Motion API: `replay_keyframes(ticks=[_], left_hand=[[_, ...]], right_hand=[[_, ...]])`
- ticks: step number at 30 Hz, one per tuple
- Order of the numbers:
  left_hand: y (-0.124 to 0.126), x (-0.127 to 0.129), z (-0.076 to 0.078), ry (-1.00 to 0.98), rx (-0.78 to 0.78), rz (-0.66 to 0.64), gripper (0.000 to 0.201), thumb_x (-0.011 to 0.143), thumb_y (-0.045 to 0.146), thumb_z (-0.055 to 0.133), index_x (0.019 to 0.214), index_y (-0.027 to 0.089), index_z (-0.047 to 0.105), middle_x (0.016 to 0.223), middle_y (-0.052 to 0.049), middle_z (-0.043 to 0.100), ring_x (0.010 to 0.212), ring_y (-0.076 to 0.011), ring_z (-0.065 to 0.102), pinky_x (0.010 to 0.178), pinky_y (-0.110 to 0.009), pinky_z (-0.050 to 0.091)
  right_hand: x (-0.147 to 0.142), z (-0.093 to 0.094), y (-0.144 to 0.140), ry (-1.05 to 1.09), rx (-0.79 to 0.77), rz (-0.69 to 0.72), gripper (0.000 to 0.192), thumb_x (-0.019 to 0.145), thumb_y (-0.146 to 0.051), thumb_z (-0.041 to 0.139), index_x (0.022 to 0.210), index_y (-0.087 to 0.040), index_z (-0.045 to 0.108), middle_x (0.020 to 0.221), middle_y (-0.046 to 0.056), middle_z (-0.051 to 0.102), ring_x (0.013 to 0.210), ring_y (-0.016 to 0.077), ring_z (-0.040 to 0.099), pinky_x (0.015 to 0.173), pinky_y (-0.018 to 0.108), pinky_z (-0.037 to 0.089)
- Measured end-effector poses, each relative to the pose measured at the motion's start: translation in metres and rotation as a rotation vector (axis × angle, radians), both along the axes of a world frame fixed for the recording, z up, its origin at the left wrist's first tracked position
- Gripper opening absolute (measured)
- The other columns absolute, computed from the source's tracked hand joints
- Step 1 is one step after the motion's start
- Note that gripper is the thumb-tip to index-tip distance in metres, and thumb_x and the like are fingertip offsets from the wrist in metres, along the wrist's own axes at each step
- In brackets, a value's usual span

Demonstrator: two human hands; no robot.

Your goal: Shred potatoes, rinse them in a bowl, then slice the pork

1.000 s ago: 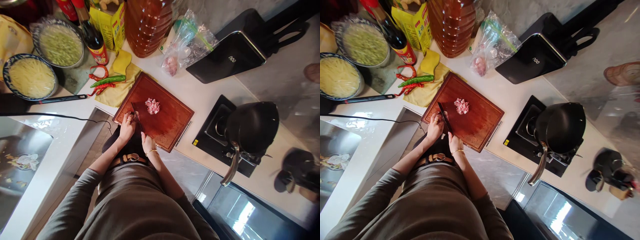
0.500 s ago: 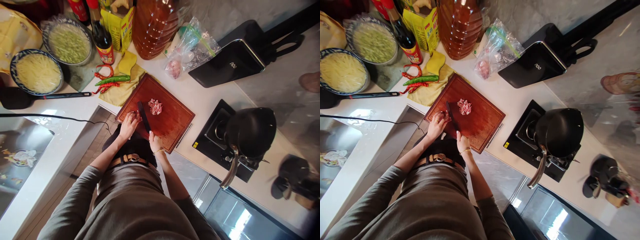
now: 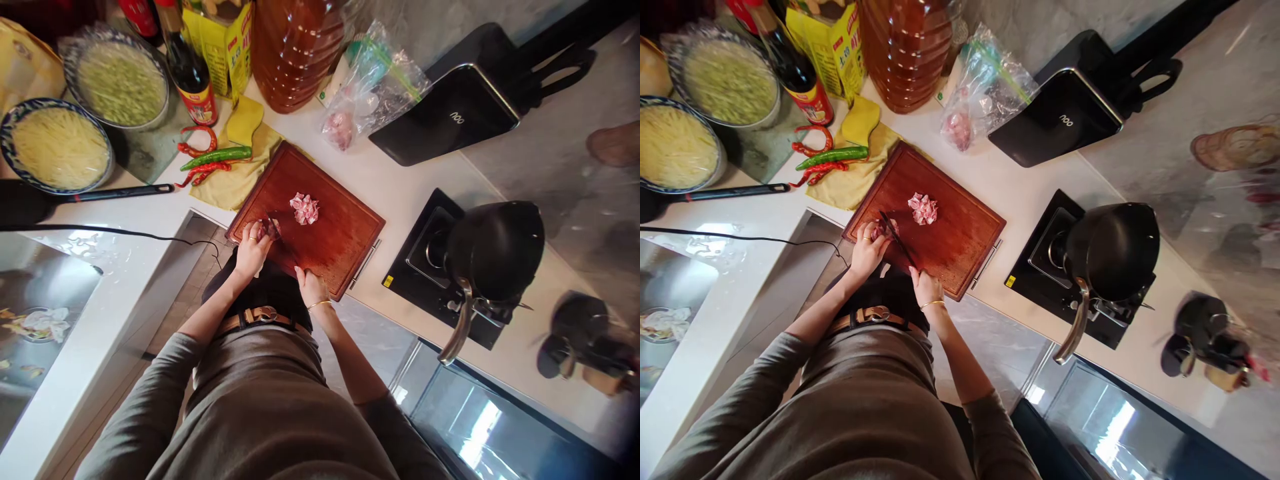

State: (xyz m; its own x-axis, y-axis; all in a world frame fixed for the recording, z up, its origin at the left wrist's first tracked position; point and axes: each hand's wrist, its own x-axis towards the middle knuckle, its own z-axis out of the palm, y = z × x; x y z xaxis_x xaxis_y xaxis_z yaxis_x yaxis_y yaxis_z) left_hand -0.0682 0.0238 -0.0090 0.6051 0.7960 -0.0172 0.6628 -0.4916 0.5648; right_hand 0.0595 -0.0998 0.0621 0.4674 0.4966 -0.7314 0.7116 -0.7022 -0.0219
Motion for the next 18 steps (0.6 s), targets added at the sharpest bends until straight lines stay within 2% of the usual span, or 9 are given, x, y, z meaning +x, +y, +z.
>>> replay_keyframes(ticks=[4,10,15,18], left_hand=[[0.0,0.0,-0.002,-0.022,0.04,-0.001,0.024,0.088,0.032,0.046,0.1,0.022,0.064,0.126,-0.013,0.048,0.125,-0.0293,0.035,0.1,-0.049,0.04],[-0.001,-0.001,-0.008,-0.059,0.047,0.002,0.024,0.088,0.031,0.047,0.105,0.024,0.062,0.126,-0.013,0.047,0.124,-0.0291,0.036,0.097,-0.048,0.042],[0.001,-0.004,-0.012,-0.118,0.082,-0.008,0.025,0.087,0.032,0.049,0.106,0.017,0.057,0.123,-0.015,0.048,0.122,-0.0285,0.039,0.1,-0.047,0.041],[0.001,-0.006,-0.013,-0.159,0.078,-0.018,0.026,0.085,0.032,0.051,0.106,0.016,0.054,0.124,-0.016,0.047,0.123,-0.0294,0.039,0.101,-0.048,0.039]], right_hand=[[0.022,0.006,-0.023,0.019,-0.013,0.016,0.053,0.095,-0.047,0.024,0.096,-0.016,0.067,0.089,0.015,0.07,0.086,0.0228,0.066,0.07,0.027,0.041],[0.043,0.001,-0.056,0.0,0.106,0.024,0.046,0.095,-0.039,0.029,0.097,-0.016,0.069,0.094,0.014,0.071,0.09,0.0221,0.065,0.072,0.025,0.041],[0.047,-0.005,-0.059,-0.01,0.213,-0.043,0.055,0.096,-0.039,0.022,0.093,-0.014,0.07,0.084,0.013,0.071,0.085,0.0203,0.065,0.069,0.024,0.041],[0.041,-0.006,-0.05,0.005,0.218,-0.015,0.055,0.096,-0.04,0.022,0.088,-0.014,0.07,0.082,0.012,0.071,0.08,0.0195,0.066,0.067,0.024,0.04]])
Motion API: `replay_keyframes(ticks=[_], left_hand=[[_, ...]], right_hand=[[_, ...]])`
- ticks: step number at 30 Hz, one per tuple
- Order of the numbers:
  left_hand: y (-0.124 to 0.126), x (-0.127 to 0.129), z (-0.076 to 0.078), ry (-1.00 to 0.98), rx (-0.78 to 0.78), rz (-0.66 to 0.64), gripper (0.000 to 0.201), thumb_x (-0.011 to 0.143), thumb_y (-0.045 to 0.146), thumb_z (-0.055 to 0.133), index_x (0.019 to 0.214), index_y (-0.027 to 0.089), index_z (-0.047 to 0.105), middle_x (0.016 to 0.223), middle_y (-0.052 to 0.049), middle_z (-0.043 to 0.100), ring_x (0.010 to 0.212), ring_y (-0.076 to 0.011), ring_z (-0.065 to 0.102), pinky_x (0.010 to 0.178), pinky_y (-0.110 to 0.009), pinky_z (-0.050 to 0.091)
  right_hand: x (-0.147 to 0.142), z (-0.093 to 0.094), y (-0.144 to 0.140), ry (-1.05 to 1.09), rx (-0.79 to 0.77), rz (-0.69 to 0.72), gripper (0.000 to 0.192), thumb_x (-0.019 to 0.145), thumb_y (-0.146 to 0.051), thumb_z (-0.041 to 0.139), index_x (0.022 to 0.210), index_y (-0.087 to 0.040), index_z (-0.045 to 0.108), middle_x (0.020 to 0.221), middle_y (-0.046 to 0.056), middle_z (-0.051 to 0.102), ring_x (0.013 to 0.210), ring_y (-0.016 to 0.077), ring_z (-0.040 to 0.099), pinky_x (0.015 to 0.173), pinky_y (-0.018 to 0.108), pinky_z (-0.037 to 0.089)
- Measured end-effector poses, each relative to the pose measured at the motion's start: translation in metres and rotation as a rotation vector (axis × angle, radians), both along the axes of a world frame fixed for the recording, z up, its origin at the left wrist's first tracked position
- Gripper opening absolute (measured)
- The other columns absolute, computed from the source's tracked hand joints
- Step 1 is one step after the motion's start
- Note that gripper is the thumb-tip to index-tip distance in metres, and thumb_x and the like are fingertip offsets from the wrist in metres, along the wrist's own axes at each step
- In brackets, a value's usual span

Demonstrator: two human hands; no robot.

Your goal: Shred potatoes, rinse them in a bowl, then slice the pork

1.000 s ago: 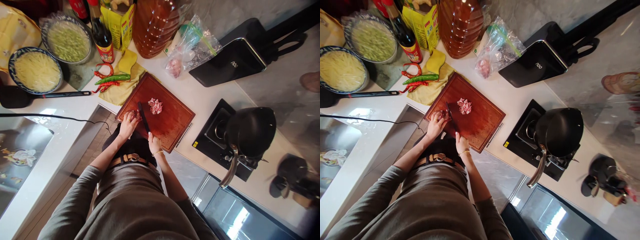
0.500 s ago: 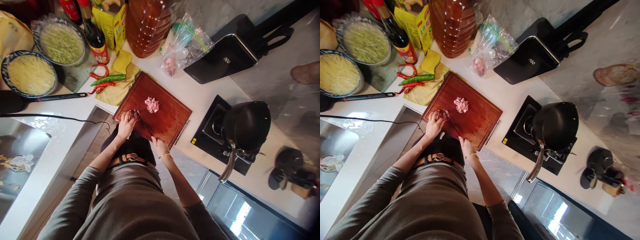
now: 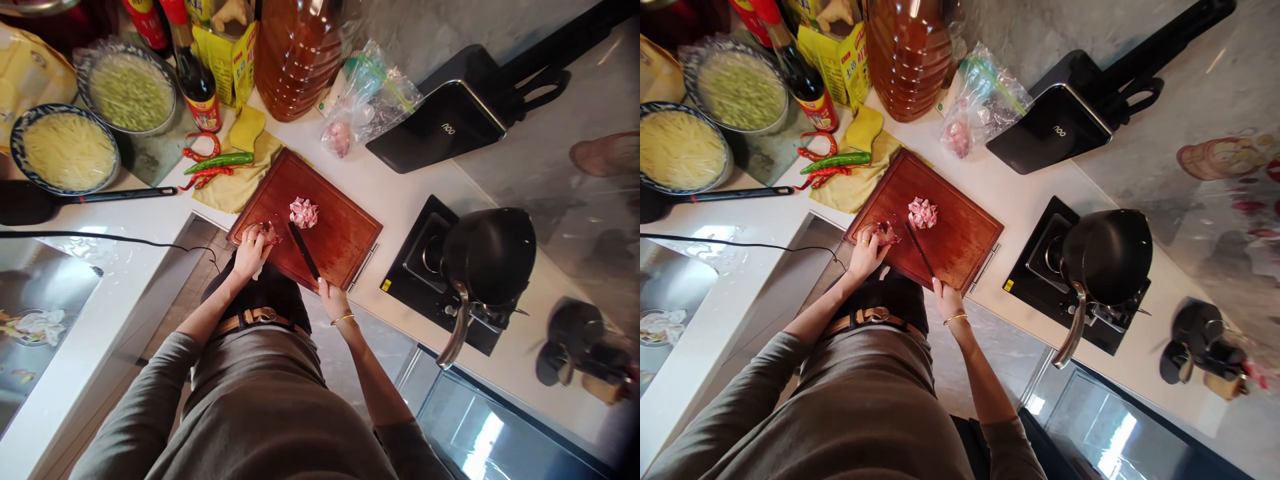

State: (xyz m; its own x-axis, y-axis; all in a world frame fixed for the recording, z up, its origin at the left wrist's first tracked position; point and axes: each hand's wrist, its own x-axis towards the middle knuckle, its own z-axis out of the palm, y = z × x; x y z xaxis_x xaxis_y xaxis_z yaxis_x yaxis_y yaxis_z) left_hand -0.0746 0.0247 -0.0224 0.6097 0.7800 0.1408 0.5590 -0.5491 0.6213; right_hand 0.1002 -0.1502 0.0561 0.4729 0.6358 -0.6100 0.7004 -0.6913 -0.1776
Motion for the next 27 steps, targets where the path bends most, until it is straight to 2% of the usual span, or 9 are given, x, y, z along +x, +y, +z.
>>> replay_keyframes(ticks=[7,14,18,21,24,27], left_hand=[[-0.001,-0.001,0.0,-0.084,-0.052,0.065,0.031,0.085,0.029,0.052,0.112,0.016,0.047,0.124,-0.017,0.046,0.121,-0.0269,0.042,0.101,-0.045,0.039],[0.001,0.001,0.001,-0.094,-0.137,0.135,0.032,0.082,0.031,0.057,0.11,0.019,0.049,0.121,-0.013,0.049,0.118,-0.0263,0.044,0.101,-0.045,0.038],[-0.001,0.003,0.002,-0.084,-0.13,0.153,0.028,0.081,0.027,0.057,0.107,0.019,0.051,0.123,-0.014,0.048,0.119,-0.0263,0.043,0.101,-0.045,0.038],[-0.002,0.003,0.004,-0.072,-0.149,0.163,0.028,0.081,0.027,0.057,0.107,0.019,0.05,0.125,-0.014,0.047,0.12,-0.026,0.042,0.101,-0.045,0.037],[-0.001,0.004,0.004,-0.066,-0.178,0.17,0.027,0.08,0.029,0.059,0.104,0.019,0.05,0.124,-0.013,0.047,0.12,-0.0252,0.043,0.101,-0.044,0.038],[-0.001,0.004,0.003,-0.06,-0.18,0.18,0.024,0.08,0.03,0.06,0.1,0.019,0.051,0.122,-0.012,0.049,0.118,-0.0246,0.044,0.1,-0.042,0.039]], right_hand=[[-0.027,-0.001,0.028,-0.013,-0.093,0.12,0.052,0.095,-0.047,0.026,0.092,-0.016,0.067,0.084,0.012,0.071,0.078,0.0197,0.066,0.064,0.024,0.038],[-0.037,0.012,0.054,0.015,-0.24,0.09,0.058,0.094,-0.051,0.021,0.098,-0.015,0.067,0.088,0.016,0.07,0.083,0.023,0.067,0.067,0.027,0.042],[-0.049,0.015,0.069,0.003,-0.267,0.084,0.057,0.094,-0.05,0.023,0.099,-0.013,0.066,0.093,0.018,0.069,0.088,0.0251,0.066,0.07,0.029,0.044],[-0.049,0.013,0.062,0.014,-0.265,0.07,0.056,0.095,-0.049,0.023,0.1,-0.013,0.066,0.093,0.018,0.07,0.088,0.024,0.066,0.071,0.028,0.044],[-0.037,0.008,0.038,0.016,-0.266,0.052,0.055,0.095,-0.047,0.024,0.099,-0.013,0.066,0.09,0.017,0.07,0.086,0.0233,0.067,0.07,0.027,0.044],[-0.022,0.002,0.013,0.051,-0.193,0.047,0.052,0.096,-0.04,0.024,0.095,-0.013,0.069,0.089,0.016,0.071,0.087,0.0213,0.066,0.071,0.024,0.043]])
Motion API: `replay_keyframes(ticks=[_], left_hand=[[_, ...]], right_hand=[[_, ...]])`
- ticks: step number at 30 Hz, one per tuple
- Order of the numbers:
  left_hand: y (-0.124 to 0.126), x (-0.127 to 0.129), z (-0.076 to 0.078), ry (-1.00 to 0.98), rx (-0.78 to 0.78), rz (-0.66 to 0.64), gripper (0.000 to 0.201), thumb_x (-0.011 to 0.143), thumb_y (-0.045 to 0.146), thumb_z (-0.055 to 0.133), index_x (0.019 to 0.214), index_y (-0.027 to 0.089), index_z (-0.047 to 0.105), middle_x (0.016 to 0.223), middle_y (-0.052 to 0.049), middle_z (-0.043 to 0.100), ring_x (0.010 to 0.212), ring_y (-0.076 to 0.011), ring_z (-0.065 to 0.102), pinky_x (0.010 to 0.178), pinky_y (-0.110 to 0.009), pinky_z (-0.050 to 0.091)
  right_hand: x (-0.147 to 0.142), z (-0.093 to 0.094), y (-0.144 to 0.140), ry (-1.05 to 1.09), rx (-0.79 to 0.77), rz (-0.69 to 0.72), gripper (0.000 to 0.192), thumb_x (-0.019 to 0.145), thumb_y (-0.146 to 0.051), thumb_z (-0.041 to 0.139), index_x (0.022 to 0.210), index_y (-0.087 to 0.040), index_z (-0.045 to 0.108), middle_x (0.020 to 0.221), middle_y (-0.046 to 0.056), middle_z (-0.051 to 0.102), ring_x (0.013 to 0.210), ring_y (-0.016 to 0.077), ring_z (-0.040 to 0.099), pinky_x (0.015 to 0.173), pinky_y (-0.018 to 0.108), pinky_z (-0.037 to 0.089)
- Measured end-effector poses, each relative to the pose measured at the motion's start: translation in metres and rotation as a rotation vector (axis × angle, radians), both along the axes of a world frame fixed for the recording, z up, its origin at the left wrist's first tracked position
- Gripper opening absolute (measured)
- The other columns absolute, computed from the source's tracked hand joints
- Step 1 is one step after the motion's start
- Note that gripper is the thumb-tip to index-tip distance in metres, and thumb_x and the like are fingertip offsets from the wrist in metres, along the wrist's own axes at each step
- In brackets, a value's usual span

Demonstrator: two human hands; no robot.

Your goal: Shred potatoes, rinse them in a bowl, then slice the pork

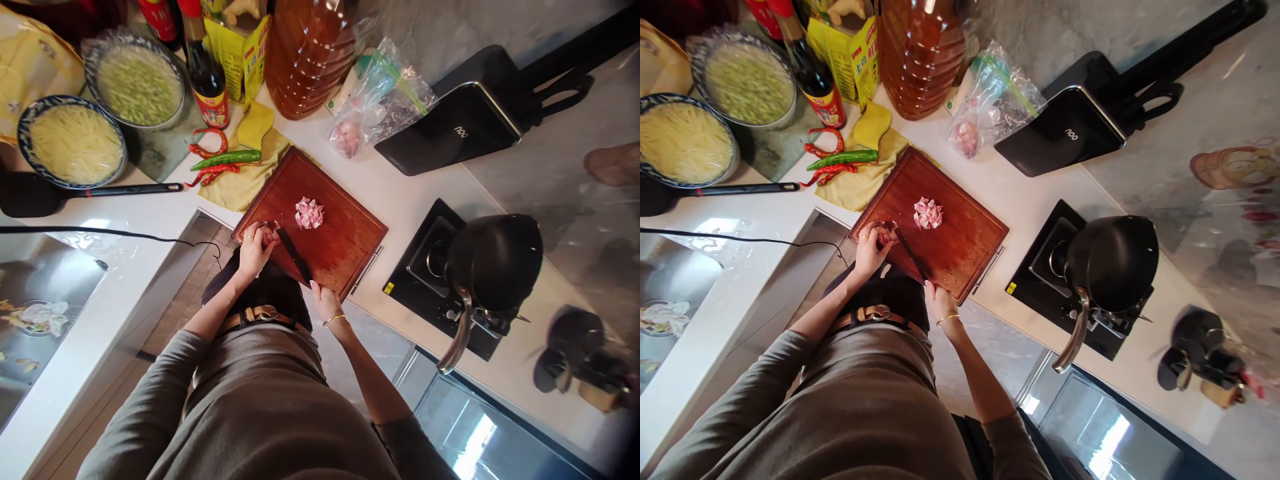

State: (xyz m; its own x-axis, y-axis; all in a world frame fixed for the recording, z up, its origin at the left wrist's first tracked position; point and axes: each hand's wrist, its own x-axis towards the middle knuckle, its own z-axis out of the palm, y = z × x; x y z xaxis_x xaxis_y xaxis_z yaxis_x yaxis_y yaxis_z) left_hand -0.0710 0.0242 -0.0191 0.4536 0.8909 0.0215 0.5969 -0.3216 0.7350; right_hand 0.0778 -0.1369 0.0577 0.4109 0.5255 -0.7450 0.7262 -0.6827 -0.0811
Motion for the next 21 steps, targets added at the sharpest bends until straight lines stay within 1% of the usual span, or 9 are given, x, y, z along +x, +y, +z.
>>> replay_keyframes(ticks=[2,4,7,13,17,21], left_hand=[[0.0,0.0,-0.001,0.004,0.001,0.007,0.023,0.08,0.031,0.06,0.099,0.019,0.051,0.122,-0.012,0.049,0.118,-0.0246,0.045,0.1,-0.042,0.039],[0.0,0.0,-0.002,0.006,0.002,0.012,0.024,0.08,0.032,0.059,0.099,0.02,0.051,0.121,-0.012,0.05,0.118,-0.0246,0.045,0.1,-0.043,0.039],[0.0,0.0,-0.003,0.012,0.008,0.019,0.026,0.081,0.034,0.058,0.102,0.02,0.05,0.123,-0.012,0.049,0.117,-0.025,0.045,0.099,-0.044,0.039],[0.001,-0.003,0.002,-0.011,0.014,-0.048,0.029,0.082,0.028,0.055,0.108,0.019,0.048,0.123,-0.013,0.047,0.119,-0.0253,0.043,0.101,-0.044,0.037],[0.0,-0.002,0.003,-0.01,0.028,-0.018,0.026,0.081,0.025,0.055,0.105,0.019,0.048,0.121,-0.013,0.048,0.116,-0.0246,0.045,0.1,-0.043,0.038],[-0.002,0.0,-0.002,-0.018,0.039,0.019,0.028,0.078,0.02,0.056,0.105,0.018,0.048,0.12,-0.013,0.049,0.116,-0.0245,0.044,0.1,-0.043,0.038]], right_hand=[[0.005,-0.003,-0.01,0.029,0.08,-0.002,0.051,0.096,-0.035,0.023,0.097,-0.013,0.069,0.091,0.014,0.071,0.089,0.0199,0.066,0.074,0.023,0.042],[0.004,-0.004,-0.013,0.022,0.15,-0.005,0.05,0.096,-0.032,0.022,0.1,-0.013,0.068,0.094,0.014,0.071,0.091,0.0197,0.065,0.075,0.023,0.042],[-0.004,-0.002,-0.01,-0.015,0.175,-0.005,0.048,0.095,-0.034,0.025,0.102,-0.013,0.068,0.097,0.015,0.07,0.091,0.0207,0.065,0.074,0.024,0.042],[-0.02,0.006,0.007,-0.007,0.136,0.04,0.046,0.096,-0.036,0.028,0.096,-0.016,0.069,0.094,0.013,0.071,0.088,0.0204,0.065,0.072,0.023,0.041],[-0.026,0.014,0.013,-0.03,0.076,0.062,0.046,0.096,-0.039,0.028,0.097,-0.014,0.068,0.092,0.014,0.07,0.087,0.0214,0.065,0.071,0.025,0.041],[-0.032,0.018,0.014,-0.08,-0.002,0.067,0.047,0.095,-0.041,0.03,0.101,-0.011,0.065,0.089,0.016,0.07,0.083,0.0221,0.066,0.068,0.026,0.042]])
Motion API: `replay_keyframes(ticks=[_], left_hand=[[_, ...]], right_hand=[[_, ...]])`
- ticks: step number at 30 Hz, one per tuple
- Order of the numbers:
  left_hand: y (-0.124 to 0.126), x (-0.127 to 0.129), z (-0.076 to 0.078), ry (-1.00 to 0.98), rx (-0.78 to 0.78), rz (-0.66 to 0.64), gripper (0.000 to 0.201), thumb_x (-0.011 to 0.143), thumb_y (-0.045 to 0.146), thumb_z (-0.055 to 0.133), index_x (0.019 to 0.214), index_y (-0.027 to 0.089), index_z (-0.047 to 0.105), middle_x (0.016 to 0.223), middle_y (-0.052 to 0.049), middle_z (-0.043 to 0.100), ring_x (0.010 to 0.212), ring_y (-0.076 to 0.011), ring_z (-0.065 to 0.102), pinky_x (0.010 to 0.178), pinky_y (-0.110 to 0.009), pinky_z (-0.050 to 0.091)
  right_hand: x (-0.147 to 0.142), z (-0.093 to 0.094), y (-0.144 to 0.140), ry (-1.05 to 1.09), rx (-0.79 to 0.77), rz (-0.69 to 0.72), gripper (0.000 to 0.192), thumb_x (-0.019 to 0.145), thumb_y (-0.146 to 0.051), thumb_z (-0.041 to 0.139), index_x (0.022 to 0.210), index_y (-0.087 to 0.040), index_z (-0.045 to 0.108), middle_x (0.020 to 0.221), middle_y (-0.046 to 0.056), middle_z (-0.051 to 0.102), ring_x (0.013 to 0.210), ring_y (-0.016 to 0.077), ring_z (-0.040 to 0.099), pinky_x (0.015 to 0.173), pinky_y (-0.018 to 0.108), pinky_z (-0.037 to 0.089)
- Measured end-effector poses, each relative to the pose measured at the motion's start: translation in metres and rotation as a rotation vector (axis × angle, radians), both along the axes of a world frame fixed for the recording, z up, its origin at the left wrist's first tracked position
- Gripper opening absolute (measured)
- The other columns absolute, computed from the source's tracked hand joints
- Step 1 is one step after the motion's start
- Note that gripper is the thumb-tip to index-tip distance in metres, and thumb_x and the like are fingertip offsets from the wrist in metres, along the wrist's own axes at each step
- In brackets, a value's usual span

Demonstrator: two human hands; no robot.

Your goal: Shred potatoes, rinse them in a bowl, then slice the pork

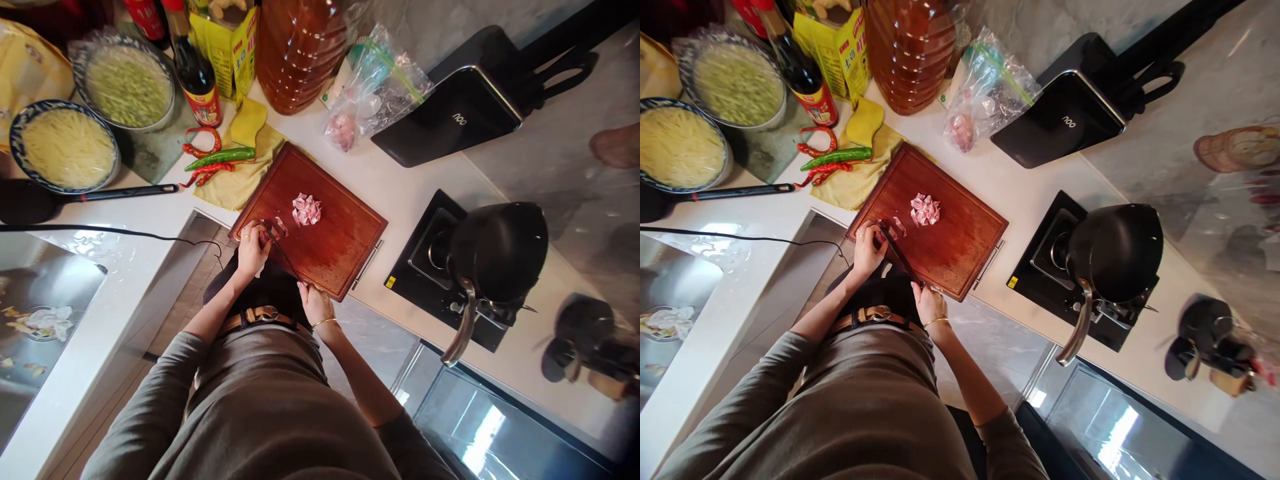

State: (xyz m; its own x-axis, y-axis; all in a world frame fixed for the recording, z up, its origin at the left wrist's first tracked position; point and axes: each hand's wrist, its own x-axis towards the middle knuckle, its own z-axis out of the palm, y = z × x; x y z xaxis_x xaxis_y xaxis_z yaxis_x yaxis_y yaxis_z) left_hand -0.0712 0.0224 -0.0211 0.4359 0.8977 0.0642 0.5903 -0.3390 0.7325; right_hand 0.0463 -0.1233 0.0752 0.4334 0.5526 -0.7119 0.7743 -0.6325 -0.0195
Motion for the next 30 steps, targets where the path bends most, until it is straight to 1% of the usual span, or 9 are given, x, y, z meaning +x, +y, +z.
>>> replay_keyframes(ticks=[5,8,11,16,19,23,25,27,30], left_hand=[[-0.001,0.0,-0.005,-0.006,0.0,0.022,0.031,0.076,0.019,0.058,0.105,0.018,0.048,0.121,-0.013,0.049,0.117,-0.0253,0.044,0.101,-0.044,0.037],[-0.001,0.0,-0.004,-0.002,0.012,0.029,0.026,0.077,0.022,0.058,0.101,0.018,0.049,0.12,-0.013,0.049,0.118,-0.0255,0.045,0.101,-0.044,0.039],[-0.001,0.001,-0.002,-0.005,0.009,0.031,0.022,0.079,0.027,0.057,0.098,0.02,0.049,0.117,-0.012,0.05,0.118,-0.025,0.045,0.1,-0.043,0.039],[-0.001,0.002,0.0,0.014,0.018,0.042,0.024,0.08,0.031,0.058,0.099,0.019,0.049,0.12,-0.012,0.049,0.116,-0.0256,0.046,0.098,-0.043,0.041],[0.0,0.0,0.0,0.017,0.015,0.023,0.025,0.081,0.032,0.057,0.1,0.018,0.05,0.121,-0.013,0.049,0.117,-0.0255,0.045,0.098,-0.043,0.04],[0.0,0.0,-0.002,0.003,0.013,0.007,0.025,0.082,0.034,0.056,0.1,0.018,0.05,0.121,-0.014,0.049,0.119,-0.0257,0.044,0.1,-0.045,0.038],[0.0,0.0,-0.002,0.004,0.006,0.014,0.024,0.082,0.035,0.056,0.099,0.018,0.05,0.12,-0.014,0.049,0.119,-0.0253,0.044,0.1,-0.045,0.038],[0.001,0.001,-0.001,0.009,0.0,0.015,0.024,0.082,0.036,0.056,0.098,0.019,0.049,0.117,-0.013,0.051,0.119,-0.0246,0.044,0.1,-0.044,0.038],[0.002,0.0,0.001,0.012,0.007,-0.002,0.025,0.082,0.037,0.056,0.098,0.019,0.049,0.117,-0.013,0.05,0.118,-0.0251,0.045,0.099,-0.044,0.039]], right_hand=[[-0.01,-0.011,0.011,0.005,0.016,-0.01,0.052,0.095,-0.045,0.028,0.098,-0.011,0.067,0.09,0.019,0.069,0.083,0.0236,0.066,0.068,0.027,0.044],[-0.01,-0.018,0.014,0.017,0.048,-0.043,0.054,0.095,-0.046,0.027,0.096,-0.012,0.068,0.092,0.019,0.069,0.084,0.0241,0.066,0.068,0.028,0.044],[-0.001,-0.019,0.002,0.051,0.064,-0.086,0.056,0.095,-0.046,0.025,0.094,-0.013,0.07,0.09,0.017,0.07,0.083,0.023,0.067,0.068,0.027,0.043],[0.016,-0.021,-0.022,0.04,0.093,-0.104,0.052,0.095,-0.042,0.027,0.095,-0.014,0.071,0.093,0.016,0.071,0.086,0.0216,0.067,0.07,0.025,0.043],[0.014,-0.023,-0.019,0.042,0.1,-0.097,0.052,0.096,-0.041,0.026,0.094,-0.014,0.071,0.093,0.016,0.071,0.088,0.0217,0.066,0.072,0.025,0.043],[0.006,-0.024,0.001,0.061,0.112,-0.107,0.056,0.096,-0.044,0.024,0.093,-0.014,0.071,0.09,0.016,0.071,0.085,0.0223,0.067,0.071,0.026,0.043],[0.009,-0.025,0.006,0.06,0.119,-0.121,0.058,0.095,-0.046,0.023,0.091,-0.014,0.072,0.088,0.017,0.071,0.084,0.023,0.067,0.07,0.027,0.044],[0.016,-0.026,0.004,0.052,0.119,-0.145,0.06,0.095,-0.047,0.022,0.088,-0.013,0.072,0.087,0.017,0.071,0.084,0.0232,0.067,0.07,0.027,0.043],[0.031,-0.028,-0.01,0.051,0.132,-0.169,0.059,0.096,-0.044,0.022,0.086,-0.014,0.072,0.084,0.016,0.071,0.083,0.0215,0.067,0.069,0.025,0.043]])
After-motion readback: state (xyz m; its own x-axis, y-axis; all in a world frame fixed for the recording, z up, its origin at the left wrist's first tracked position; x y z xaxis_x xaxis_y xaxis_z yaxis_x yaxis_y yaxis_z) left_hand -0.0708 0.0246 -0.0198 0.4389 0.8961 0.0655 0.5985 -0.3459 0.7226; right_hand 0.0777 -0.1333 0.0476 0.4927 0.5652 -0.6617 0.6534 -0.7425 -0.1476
